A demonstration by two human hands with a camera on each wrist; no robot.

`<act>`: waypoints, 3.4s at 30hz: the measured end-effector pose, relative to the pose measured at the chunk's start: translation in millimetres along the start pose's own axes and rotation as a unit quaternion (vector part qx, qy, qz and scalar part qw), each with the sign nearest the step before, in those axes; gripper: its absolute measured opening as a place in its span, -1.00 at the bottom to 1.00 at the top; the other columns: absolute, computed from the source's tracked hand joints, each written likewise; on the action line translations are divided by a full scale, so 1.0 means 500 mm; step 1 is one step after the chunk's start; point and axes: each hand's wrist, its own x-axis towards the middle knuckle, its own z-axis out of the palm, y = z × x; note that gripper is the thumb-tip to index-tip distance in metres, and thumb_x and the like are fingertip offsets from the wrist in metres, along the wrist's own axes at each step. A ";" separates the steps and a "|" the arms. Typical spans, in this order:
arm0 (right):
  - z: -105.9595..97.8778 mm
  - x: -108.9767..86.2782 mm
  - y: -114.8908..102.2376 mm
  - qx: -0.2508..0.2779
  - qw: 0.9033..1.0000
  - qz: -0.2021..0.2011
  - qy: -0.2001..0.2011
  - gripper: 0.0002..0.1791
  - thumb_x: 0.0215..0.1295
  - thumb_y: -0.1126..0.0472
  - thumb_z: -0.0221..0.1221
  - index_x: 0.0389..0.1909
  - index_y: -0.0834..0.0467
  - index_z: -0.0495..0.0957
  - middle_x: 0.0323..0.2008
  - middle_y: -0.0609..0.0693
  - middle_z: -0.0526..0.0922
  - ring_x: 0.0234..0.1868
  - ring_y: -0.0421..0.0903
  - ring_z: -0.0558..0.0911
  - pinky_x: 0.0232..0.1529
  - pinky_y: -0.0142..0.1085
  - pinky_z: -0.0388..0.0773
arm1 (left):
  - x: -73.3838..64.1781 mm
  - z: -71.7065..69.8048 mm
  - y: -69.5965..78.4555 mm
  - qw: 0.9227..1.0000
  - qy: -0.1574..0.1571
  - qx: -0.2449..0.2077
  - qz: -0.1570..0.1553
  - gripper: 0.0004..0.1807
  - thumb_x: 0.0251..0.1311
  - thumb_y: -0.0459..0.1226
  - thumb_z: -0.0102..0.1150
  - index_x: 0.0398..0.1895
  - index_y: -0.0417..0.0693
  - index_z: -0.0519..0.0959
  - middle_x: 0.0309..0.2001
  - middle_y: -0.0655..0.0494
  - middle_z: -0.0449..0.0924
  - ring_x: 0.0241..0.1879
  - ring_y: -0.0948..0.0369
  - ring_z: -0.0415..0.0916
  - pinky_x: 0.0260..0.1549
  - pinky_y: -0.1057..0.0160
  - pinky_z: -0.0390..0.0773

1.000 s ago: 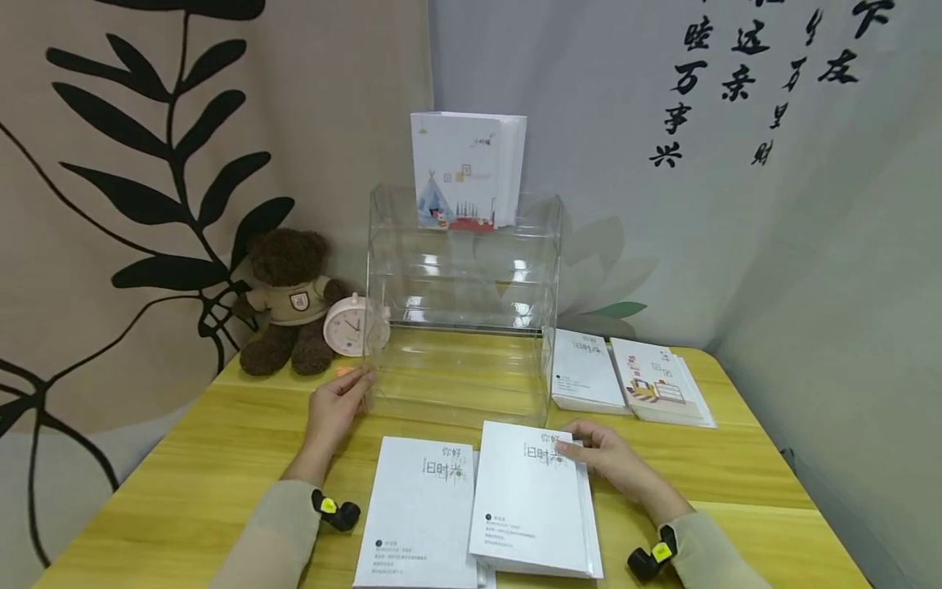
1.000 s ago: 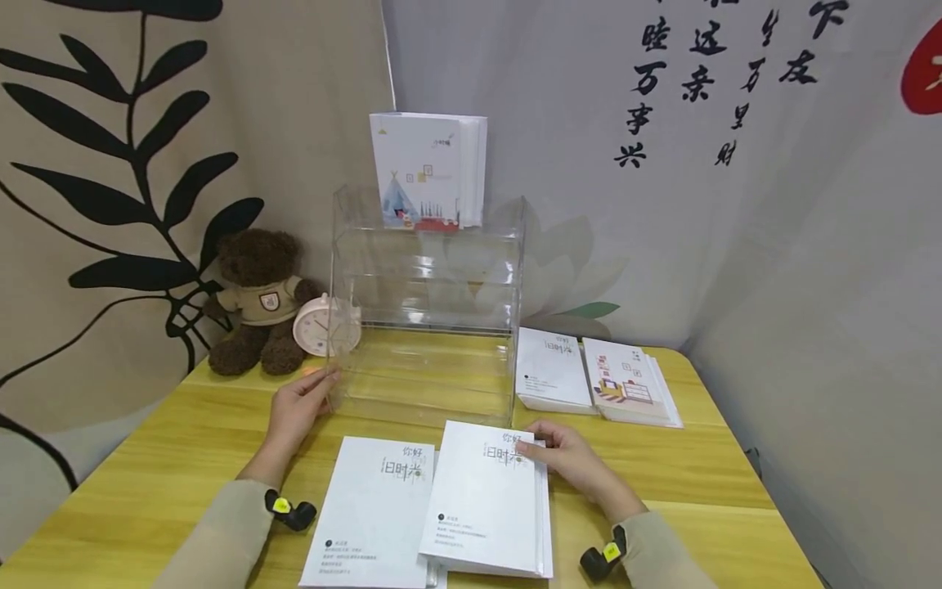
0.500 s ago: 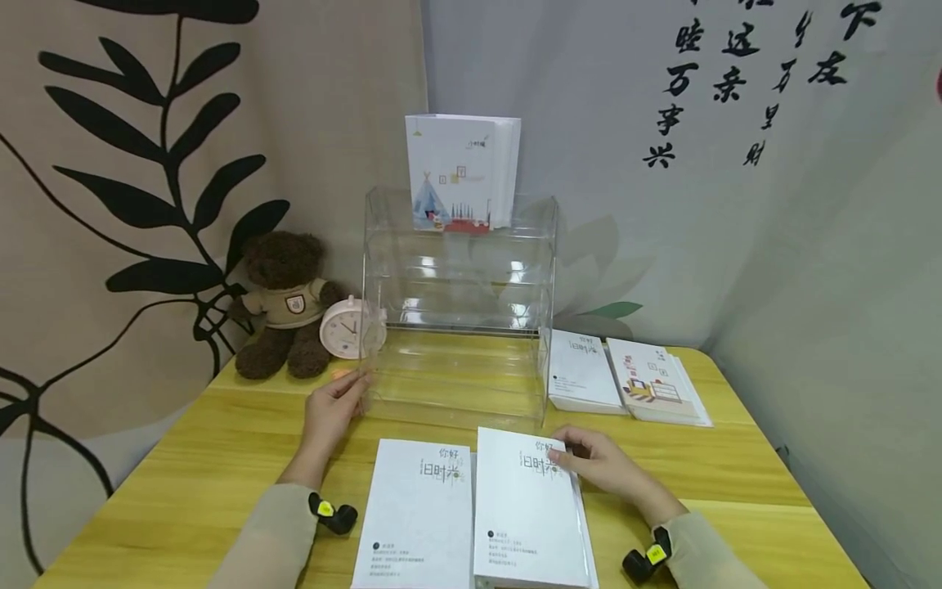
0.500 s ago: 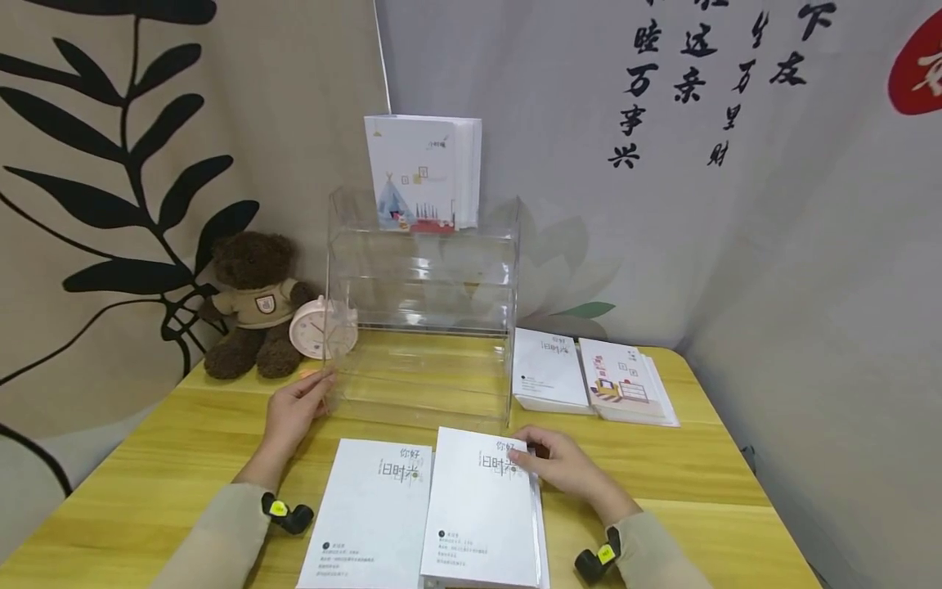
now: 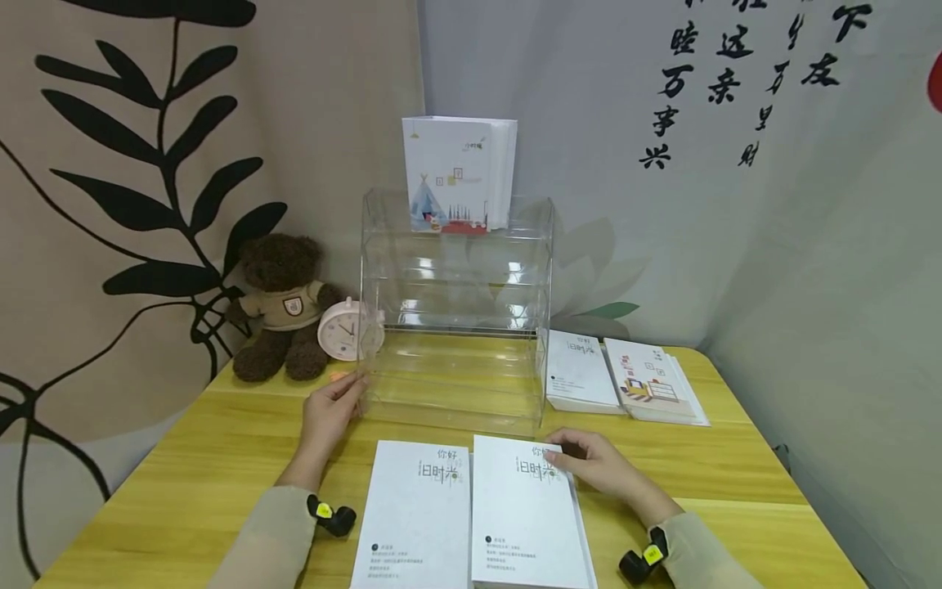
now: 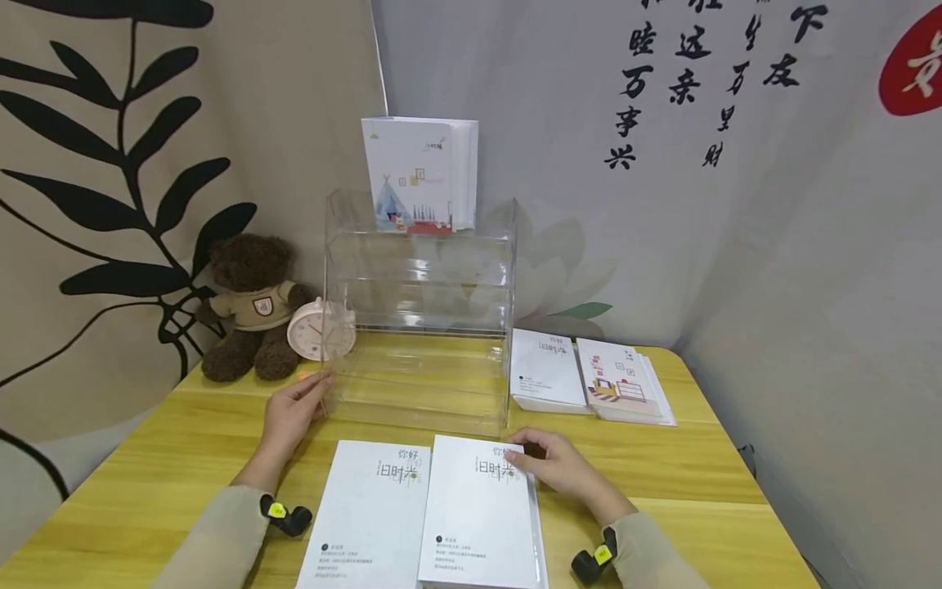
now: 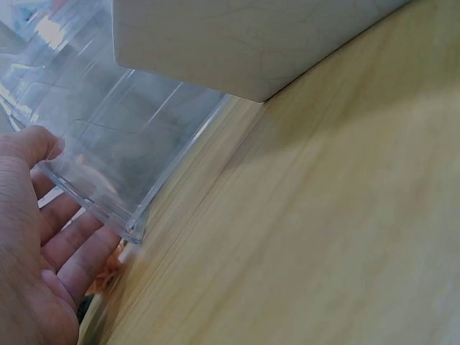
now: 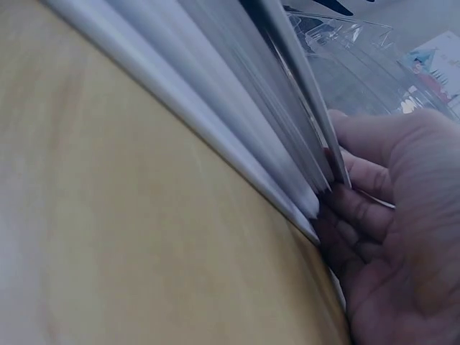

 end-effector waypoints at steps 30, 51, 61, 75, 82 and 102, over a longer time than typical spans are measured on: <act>-0.085 0.049 -0.146 0.039 0.997 -0.049 0.049 -0.69 0.61 0.17 0.17 0.17 0.29 0.62 0.04 0.15 0.77 0.03 -0.26 0.75 0.09 -0.37 0.68 | -0.001 -0.005 0.000 1.000 0.008 0.016 0.001 -0.36 0.29 0.24 0.37 0.29 0.10 0.70 -0.43 0.11 0.74 -0.46 0.27 0.55 -0.47 0.33 0.50; -0.201 0.262 -0.347 0.065 0.983 -0.129 0.114 -0.67 0.59 0.20 0.20 0.21 0.30 0.59 0.08 0.04 0.77 0.11 -0.22 0.72 0.22 -0.38 0.61 | 0.002 -0.003 -0.004 1.000 0.006 -0.001 -0.006 -0.37 0.30 0.23 0.37 0.32 0.13 0.68 0.15 -0.03 0.76 -0.36 0.28 0.62 -0.39 0.35 0.58; -0.244 0.384 -0.458 0.089 0.959 -0.161 0.217 -0.59 0.52 0.21 0.27 0.30 0.23 0.54 0.32 0.14 0.61 0.32 -0.10 0.58 0.39 -0.23 0.48 | 0.007 -0.001 0.004 1.000 0.011 0.000 0.005 -0.38 0.31 0.20 0.38 0.31 0.10 0.69 0.15 -0.01 0.78 -0.36 0.33 0.63 -0.38 0.38 0.60; -0.278 0.491 -0.506 0.053 0.959 -0.092 0.264 -0.30 0.46 0.12 0.34 0.55 -0.08 0.34 0.65 -0.11 0.24 0.66 -0.06 0.20 0.62 -0.07 0.24 | -0.005 0.010 -0.020 1.000 0.013 -0.007 0.008 -0.46 0.31 0.13 0.43 0.24 0.08 0.73 -0.38 -0.03 0.73 -0.49 0.26 0.51 -0.50 0.30 0.49; -0.263 0.552 -0.553 0.107 0.957 -0.081 0.258 -0.10 0.40 0.10 0.40 0.64 -0.31 0.17 0.57 0.01 0.32 0.49 -0.01 0.43 0.48 0.01 0.42 | -0.001 0.005 -0.020 1.000 0.025 -0.011 0.014 -0.49 0.29 0.12 0.44 0.22 0.12 0.75 0.03 -0.02 0.82 -0.39 0.25 0.62 -0.40 0.33 0.60; -0.178 0.522 -0.489 0.140 0.913 -0.220 0.312 -0.72 0.30 0.34 0.46 -0.14 0.04 0.56 0.20 0.06 0.69 0.00 -0.19 0.68 -0.01 -0.39 0.63 | -0.005 -0.005 -0.010 1.000 0.017 -0.016 0.005 -0.39 0.30 0.15 0.42 0.27 0.01 0.71 0.09 -0.11 0.79 -0.32 0.35 0.68 -0.33 0.39 0.67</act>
